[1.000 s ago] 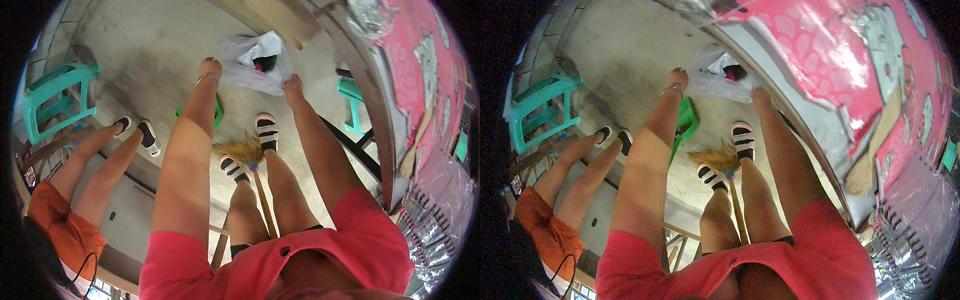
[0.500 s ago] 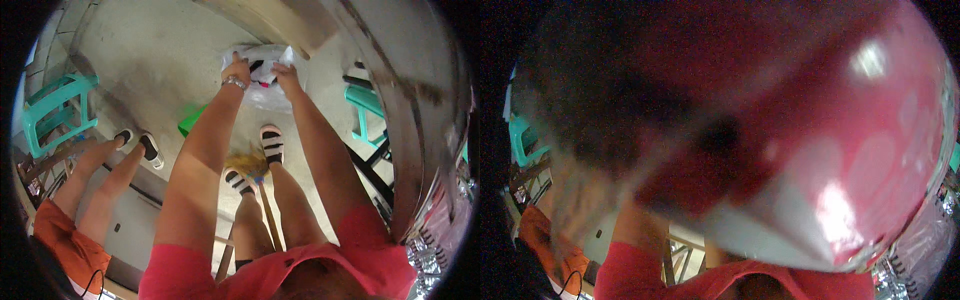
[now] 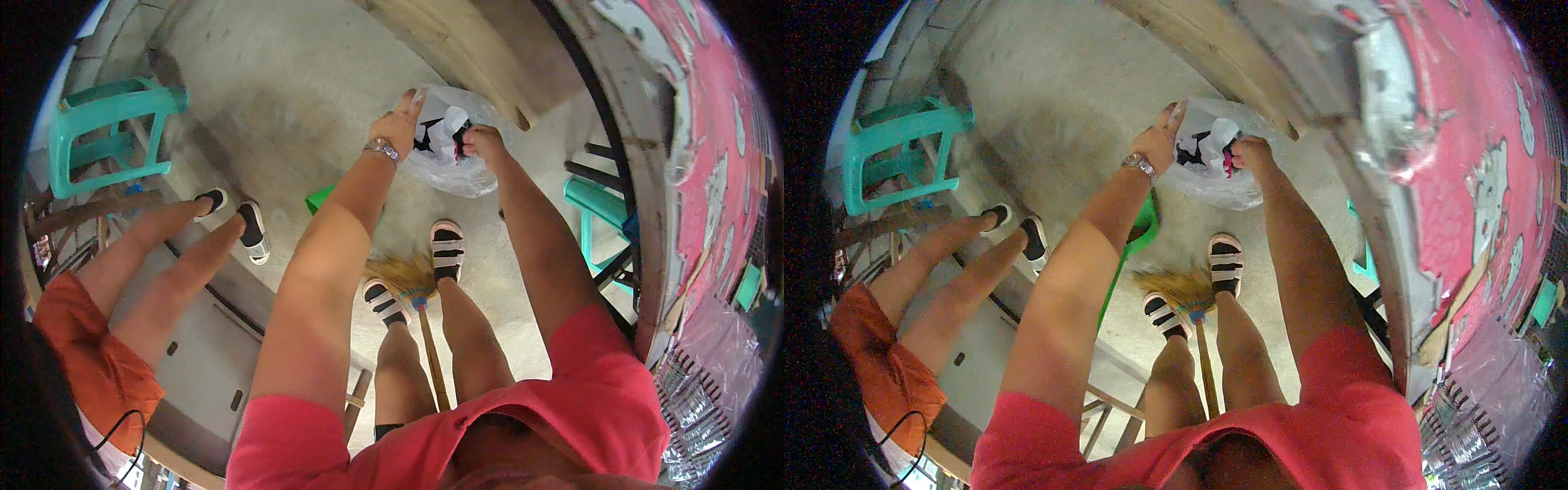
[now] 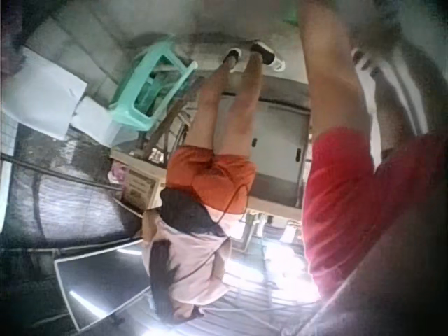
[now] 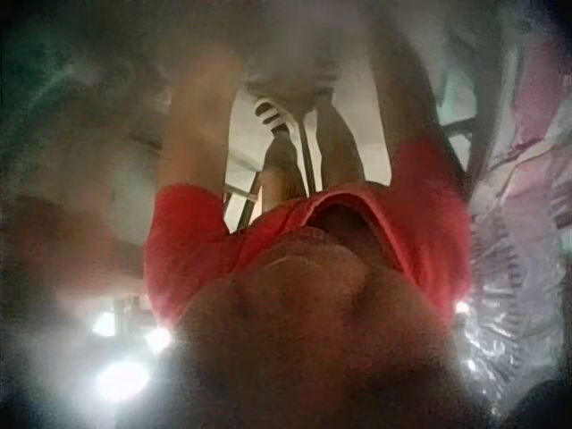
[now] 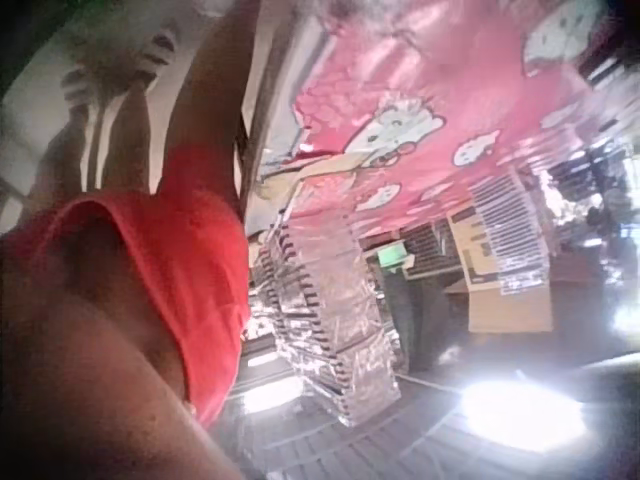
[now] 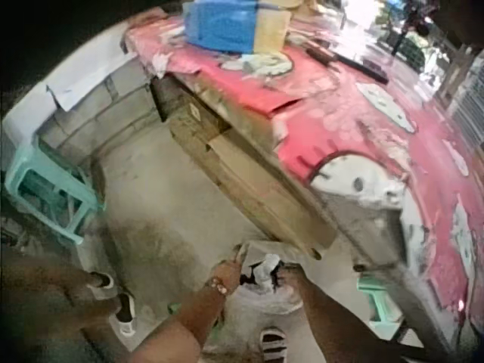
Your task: The person sweeps debris from a concrete floor into a dustpan using a small broom and then places stacks of purple notebooks into a cardboard box on a table.
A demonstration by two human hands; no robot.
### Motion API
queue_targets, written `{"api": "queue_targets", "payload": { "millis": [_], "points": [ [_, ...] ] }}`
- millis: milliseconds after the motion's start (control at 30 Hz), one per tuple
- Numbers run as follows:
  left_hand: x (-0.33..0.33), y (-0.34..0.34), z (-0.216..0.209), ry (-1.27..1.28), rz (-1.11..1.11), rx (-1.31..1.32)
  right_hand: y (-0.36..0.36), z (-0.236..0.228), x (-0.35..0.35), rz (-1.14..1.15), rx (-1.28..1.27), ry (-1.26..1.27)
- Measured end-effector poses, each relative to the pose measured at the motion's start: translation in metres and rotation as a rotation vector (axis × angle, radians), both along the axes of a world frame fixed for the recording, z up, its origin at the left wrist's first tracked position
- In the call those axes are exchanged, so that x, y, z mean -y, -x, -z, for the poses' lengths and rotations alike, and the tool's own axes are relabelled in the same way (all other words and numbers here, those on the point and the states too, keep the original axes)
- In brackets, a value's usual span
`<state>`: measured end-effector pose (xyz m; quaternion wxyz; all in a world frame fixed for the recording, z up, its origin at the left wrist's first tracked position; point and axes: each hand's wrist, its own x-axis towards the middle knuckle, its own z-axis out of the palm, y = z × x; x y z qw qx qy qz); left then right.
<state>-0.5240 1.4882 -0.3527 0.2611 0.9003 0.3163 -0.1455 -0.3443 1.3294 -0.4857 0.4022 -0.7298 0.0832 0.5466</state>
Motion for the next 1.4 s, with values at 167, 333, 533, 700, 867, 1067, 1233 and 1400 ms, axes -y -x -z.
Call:
{"api": "queue_targets", "payload": {
  "millis": [167,333,533,700,867,1067,1233,1400],
  "points": [
    [0.003,0.028,0.011,-0.054,-0.058,0.139,0.074,-0.049,-0.086,-1.033,0.409,-0.240],
    [0.002,0.018,0.008,-0.106,0.103,0.189,-0.008,-0.010,-0.062,-1.265,1.004,0.360],
    [0.001,0.044,0.018,-0.078,0.016,0.008,-0.030,-0.012,0.031,-1.747,1.247,0.708],
    [-0.005,0.022,0.005,0.019,-0.154,0.048,-0.011,-0.059,0.038,-1.265,1.240,0.609],
    [0.000,0.003,-0.010,-0.220,-0.242,-0.070,-0.009,-0.136,0.008,-1.800,1.189,0.709],
    [0.068,-0.014,-0.008,-0.457,0.400,0.201,0.001,-0.164,0.018,-1.781,0.988,0.787],
    [0.061,0.006,0.004,0.230,0.374,-0.453,-0.001,-0.183,0.018,-1.774,0.984,0.795],
    [0.070,0.020,-0.013,0.306,0.585,-0.657,0.012,-0.157,-0.018,-1.483,0.514,0.036]
  ]
}}
